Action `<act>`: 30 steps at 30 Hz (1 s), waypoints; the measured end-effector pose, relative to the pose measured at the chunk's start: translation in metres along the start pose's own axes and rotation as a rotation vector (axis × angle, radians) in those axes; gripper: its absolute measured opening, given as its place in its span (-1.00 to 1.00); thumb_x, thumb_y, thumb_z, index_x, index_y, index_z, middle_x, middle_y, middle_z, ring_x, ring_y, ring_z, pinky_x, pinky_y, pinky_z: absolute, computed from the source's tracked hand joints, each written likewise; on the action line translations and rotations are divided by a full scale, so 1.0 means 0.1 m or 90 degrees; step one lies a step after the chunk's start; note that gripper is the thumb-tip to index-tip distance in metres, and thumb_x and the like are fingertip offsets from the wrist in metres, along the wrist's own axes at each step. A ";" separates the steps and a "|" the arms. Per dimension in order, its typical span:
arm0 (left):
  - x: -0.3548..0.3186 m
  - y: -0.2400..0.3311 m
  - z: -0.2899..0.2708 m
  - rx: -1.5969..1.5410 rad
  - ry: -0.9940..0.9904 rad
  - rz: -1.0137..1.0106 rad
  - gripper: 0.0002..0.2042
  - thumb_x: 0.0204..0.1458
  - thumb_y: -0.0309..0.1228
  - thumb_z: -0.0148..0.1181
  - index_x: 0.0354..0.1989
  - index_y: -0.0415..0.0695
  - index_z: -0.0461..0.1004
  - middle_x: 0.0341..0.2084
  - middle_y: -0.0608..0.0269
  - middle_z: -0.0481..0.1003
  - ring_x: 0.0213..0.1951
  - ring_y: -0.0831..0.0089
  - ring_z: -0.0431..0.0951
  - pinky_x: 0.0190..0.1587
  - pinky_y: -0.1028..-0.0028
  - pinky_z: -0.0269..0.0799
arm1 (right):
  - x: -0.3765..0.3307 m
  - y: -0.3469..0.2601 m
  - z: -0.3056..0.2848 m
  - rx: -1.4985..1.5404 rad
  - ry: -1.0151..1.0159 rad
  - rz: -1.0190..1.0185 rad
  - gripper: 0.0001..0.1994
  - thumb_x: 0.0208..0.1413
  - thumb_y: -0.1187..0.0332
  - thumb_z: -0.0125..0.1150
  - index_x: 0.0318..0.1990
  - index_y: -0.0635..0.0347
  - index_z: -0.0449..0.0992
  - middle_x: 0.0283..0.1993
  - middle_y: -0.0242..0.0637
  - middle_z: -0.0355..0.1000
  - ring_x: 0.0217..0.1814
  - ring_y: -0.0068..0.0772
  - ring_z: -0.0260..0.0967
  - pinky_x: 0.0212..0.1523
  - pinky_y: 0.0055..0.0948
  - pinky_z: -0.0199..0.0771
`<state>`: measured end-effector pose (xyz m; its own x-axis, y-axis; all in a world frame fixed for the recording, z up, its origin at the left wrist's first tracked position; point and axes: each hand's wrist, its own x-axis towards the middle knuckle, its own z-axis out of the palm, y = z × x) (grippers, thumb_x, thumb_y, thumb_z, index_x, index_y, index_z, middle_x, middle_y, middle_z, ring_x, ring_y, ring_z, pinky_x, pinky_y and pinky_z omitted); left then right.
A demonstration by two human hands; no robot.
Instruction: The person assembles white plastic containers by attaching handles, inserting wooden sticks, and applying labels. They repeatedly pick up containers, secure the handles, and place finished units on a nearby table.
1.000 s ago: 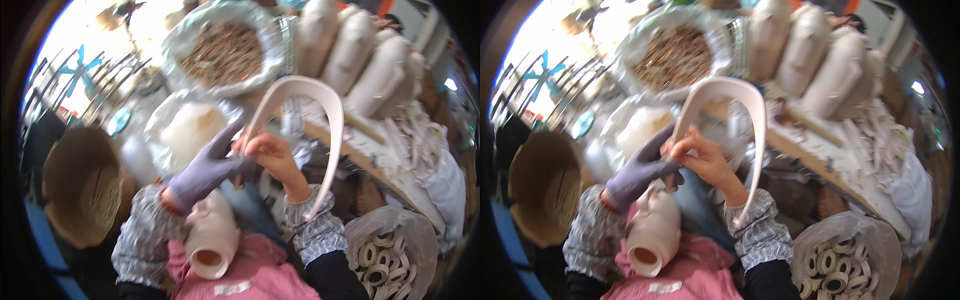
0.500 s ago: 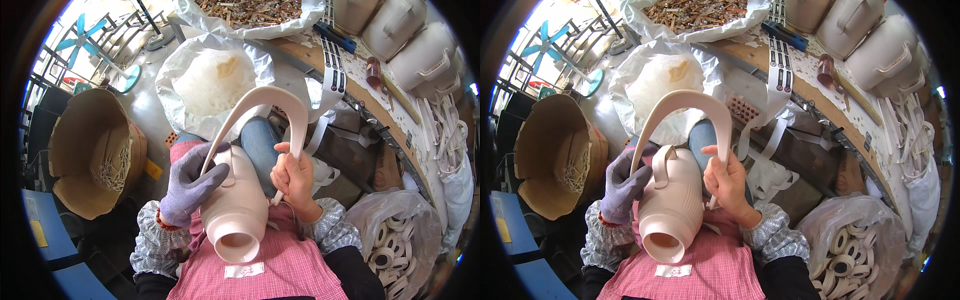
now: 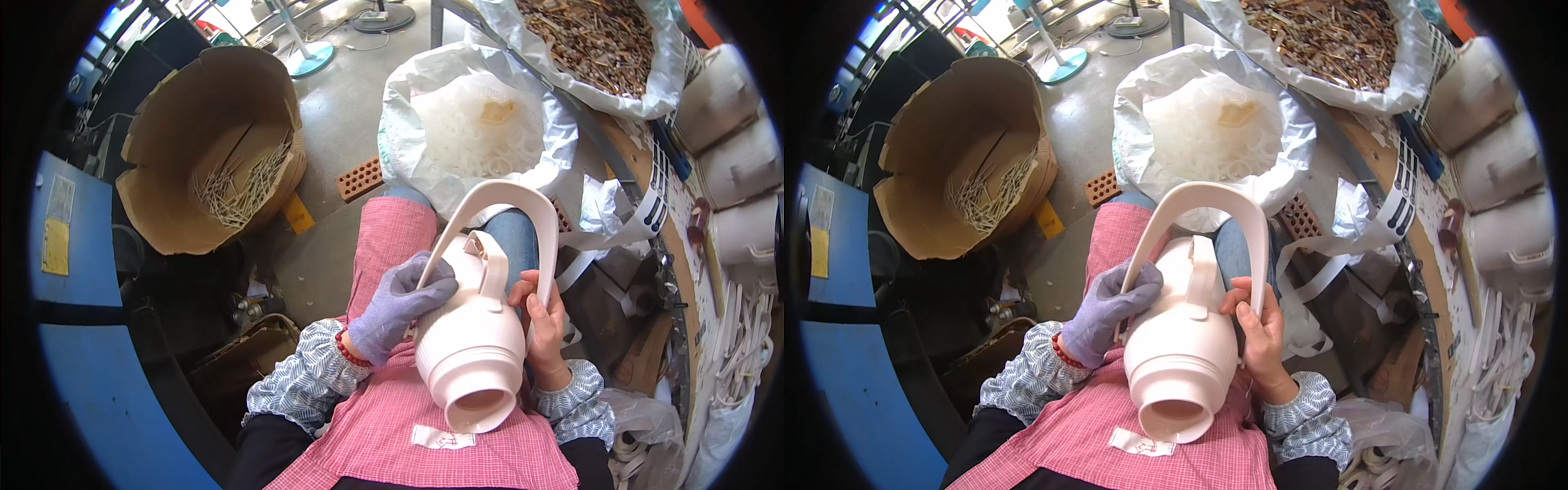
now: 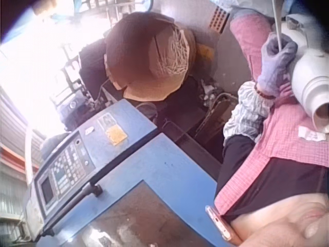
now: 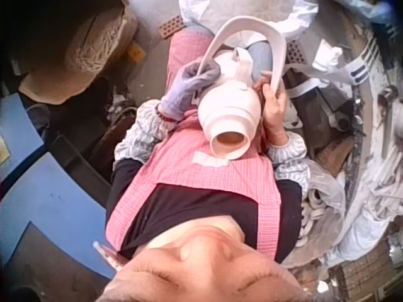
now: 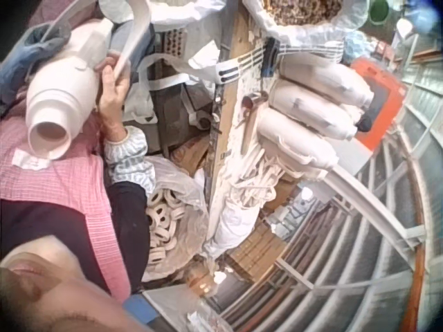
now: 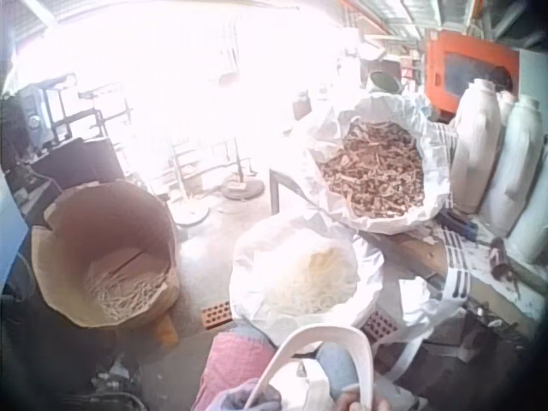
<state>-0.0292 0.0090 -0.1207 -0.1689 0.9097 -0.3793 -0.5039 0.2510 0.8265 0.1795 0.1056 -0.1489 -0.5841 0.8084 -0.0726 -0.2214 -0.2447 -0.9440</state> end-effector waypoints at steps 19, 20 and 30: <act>-0.16 0.41 -0.04 0.163 0.013 0.450 -0.82 0.12 -0.40 0.14 -0.40 -0.29 0.50 -0.38 0.13 0.51 -0.30 0.31 0.55 -0.18 0.36 0.47 | 0.50 -0.22 0.14 -0.150 -0.158 -0.245 -0.30 0.26 -0.24 -0.27 0.19 0.25 0.32 0.05 -0.11 0.34 0.19 -0.22 0.25 0.24 -0.24 0.17; -0.15 0.50 -0.10 0.162 0.023 0.422 -0.78 0.14 -0.35 0.13 -0.45 -0.25 0.48 -0.41 0.13 0.50 -0.34 0.38 0.55 -0.21 0.41 0.46 | 0.73 -0.34 0.13 -0.359 -0.155 -0.373 -0.35 0.26 -0.18 -0.19 0.16 0.26 0.35 0.16 -0.11 0.29 0.26 -0.18 0.21 0.32 -0.22 0.06; 0.00 1.36 0.54 -0.181 -0.286 0.295 -0.81 0.22 -0.27 -0.01 -0.30 -0.08 0.49 -0.22 0.20 0.41 -0.20 0.33 0.44 -0.13 0.31 0.43 | 0.65 -1.25 -0.21 -0.181 -0.249 -0.100 -0.66 0.12 0.31 0.24 -0.01 0.31 0.47 -0.27 -0.31 0.48 -0.28 -0.60 0.40 -0.28 -0.61 0.38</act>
<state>-0.0518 0.0613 0.0143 -0.0846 0.9658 0.2452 -0.6768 -0.2363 0.6972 0.1856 0.2004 -0.0421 -0.8217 0.5491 0.1526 -0.1408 0.0639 -0.9880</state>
